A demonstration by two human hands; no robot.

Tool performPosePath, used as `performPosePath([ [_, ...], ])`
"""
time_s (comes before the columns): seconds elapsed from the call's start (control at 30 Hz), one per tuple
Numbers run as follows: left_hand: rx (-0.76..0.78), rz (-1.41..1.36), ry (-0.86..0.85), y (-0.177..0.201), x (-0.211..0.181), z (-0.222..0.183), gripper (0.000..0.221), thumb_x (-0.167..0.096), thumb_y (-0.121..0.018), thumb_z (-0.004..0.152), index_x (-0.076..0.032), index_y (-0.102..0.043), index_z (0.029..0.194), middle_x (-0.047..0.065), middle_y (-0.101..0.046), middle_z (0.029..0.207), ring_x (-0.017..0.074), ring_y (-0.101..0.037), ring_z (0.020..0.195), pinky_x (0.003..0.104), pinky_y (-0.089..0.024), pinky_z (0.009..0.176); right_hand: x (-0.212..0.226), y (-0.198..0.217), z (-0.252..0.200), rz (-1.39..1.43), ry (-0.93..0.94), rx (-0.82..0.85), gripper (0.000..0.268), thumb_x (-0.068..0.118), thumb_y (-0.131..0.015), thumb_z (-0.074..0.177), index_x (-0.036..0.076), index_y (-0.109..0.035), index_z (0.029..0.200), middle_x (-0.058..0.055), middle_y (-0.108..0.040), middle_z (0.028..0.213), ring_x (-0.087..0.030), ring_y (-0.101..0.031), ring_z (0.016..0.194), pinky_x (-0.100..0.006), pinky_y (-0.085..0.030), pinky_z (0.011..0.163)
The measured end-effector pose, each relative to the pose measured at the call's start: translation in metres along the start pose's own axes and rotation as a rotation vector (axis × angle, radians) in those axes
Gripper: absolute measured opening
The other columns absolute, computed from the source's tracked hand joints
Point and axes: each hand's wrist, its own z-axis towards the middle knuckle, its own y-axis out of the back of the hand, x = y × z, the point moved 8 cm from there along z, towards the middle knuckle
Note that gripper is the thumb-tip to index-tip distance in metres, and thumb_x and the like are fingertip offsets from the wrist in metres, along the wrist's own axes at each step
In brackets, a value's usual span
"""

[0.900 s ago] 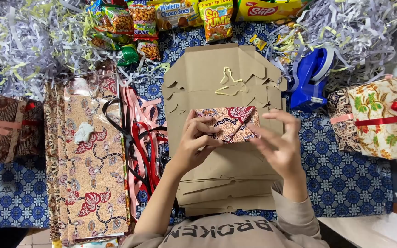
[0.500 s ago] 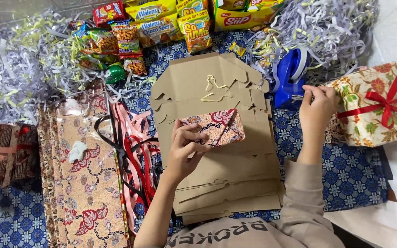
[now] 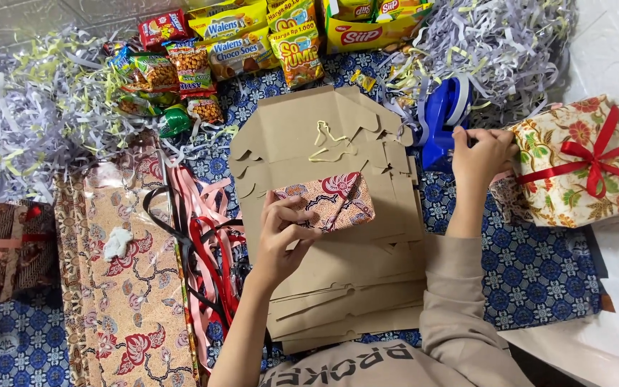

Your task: Tying a black decorative ribbon into a bow around a small wrapped gift box on a workspace.

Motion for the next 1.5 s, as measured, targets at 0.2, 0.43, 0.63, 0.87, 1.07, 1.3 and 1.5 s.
performPosePath([
  [0.2,-0.001,0.002,0.014,0.0,0.0,-0.001,0.001,-0.022,-0.071,0.082,-0.021,-0.071,0.082,0.002,-0.062,0.102,0.0284,-0.055,0.113,0.053,-0.019,0.114,-0.007,-0.001,-0.002,0.05,-0.03,0.093,0.027,0.045,-0.066,0.087,0.019,-0.07,0.084,-0.003,-0.043,0.104,-0.032,-0.042,0.104,-0.046,-0.031,0.083],
  [0.43,0.0,-0.006,0.009,0.0,0.002,0.0,0.002,-0.023,-0.072,0.082,-0.022,-0.071,0.082,0.002,-0.063,0.102,0.0281,-0.056,0.113,0.051,-0.018,0.115,-0.017,0.015,-0.034,0.331,-0.087,0.178,0.019,0.035,-0.068,0.09,0.017,-0.07,0.084,-0.001,-0.042,0.099,-0.018,-0.039,0.095,-0.034,-0.033,0.087],
  [0.63,-0.001,0.005,0.002,0.001,0.002,-0.001,0.003,-0.022,-0.073,0.081,-0.021,-0.071,0.083,0.002,-0.063,0.102,0.0282,-0.056,0.113,0.051,-0.018,0.115,-0.028,-0.001,-0.055,0.5,-0.109,0.195,0.017,0.027,-0.064,0.093,0.012,-0.071,0.093,-0.003,-0.041,0.1,-0.014,-0.034,0.09,-0.031,-0.034,0.091],
  [0.87,0.0,0.001,0.001,0.0,0.002,0.0,0.003,-0.022,-0.074,0.08,-0.023,-0.072,0.083,0.001,-0.063,0.102,0.0275,-0.056,0.113,0.049,-0.017,0.116,-0.043,-0.018,-0.05,0.546,-0.095,0.181,0.008,0.022,-0.065,0.092,0.016,-0.07,0.089,-0.002,-0.043,0.096,-0.013,-0.04,0.084,-0.027,-0.039,0.087],
  [1.07,-0.015,-0.012,-0.005,0.0,-0.001,0.003,0.003,-0.025,-0.072,0.082,-0.023,-0.072,0.084,0.001,-0.063,0.101,0.0266,-0.056,0.113,0.049,-0.017,0.116,-0.053,-0.016,-0.057,0.417,0.0,0.205,0.006,0.021,-0.07,0.09,0.015,-0.07,0.088,-0.006,-0.046,0.097,-0.019,-0.045,0.086,-0.032,-0.042,0.086],
  [1.3,0.107,-0.007,0.02,0.0,-0.005,0.007,0.019,-0.012,-0.068,0.088,-0.016,-0.06,0.104,0.003,-0.058,0.104,0.0266,-0.052,0.117,0.058,-0.022,0.114,0.052,0.089,-0.066,0.526,-0.055,0.423,0.015,0.009,-0.06,0.096,0.008,-0.066,0.11,-0.005,-0.062,0.113,-0.013,-0.055,0.098,-0.024,-0.043,0.071],
  [1.5,0.13,0.05,0.003,0.0,-0.011,0.01,0.023,-0.012,-0.066,0.091,-0.024,-0.066,0.11,0.001,-0.054,0.1,0.0261,-0.051,0.117,0.057,-0.02,0.116,0.076,0.137,-0.077,0.823,0.19,0.227,0.013,0.005,-0.069,0.097,-0.001,-0.064,0.107,-0.011,-0.064,0.1,-0.019,-0.062,0.098,-0.029,-0.053,0.094],
])
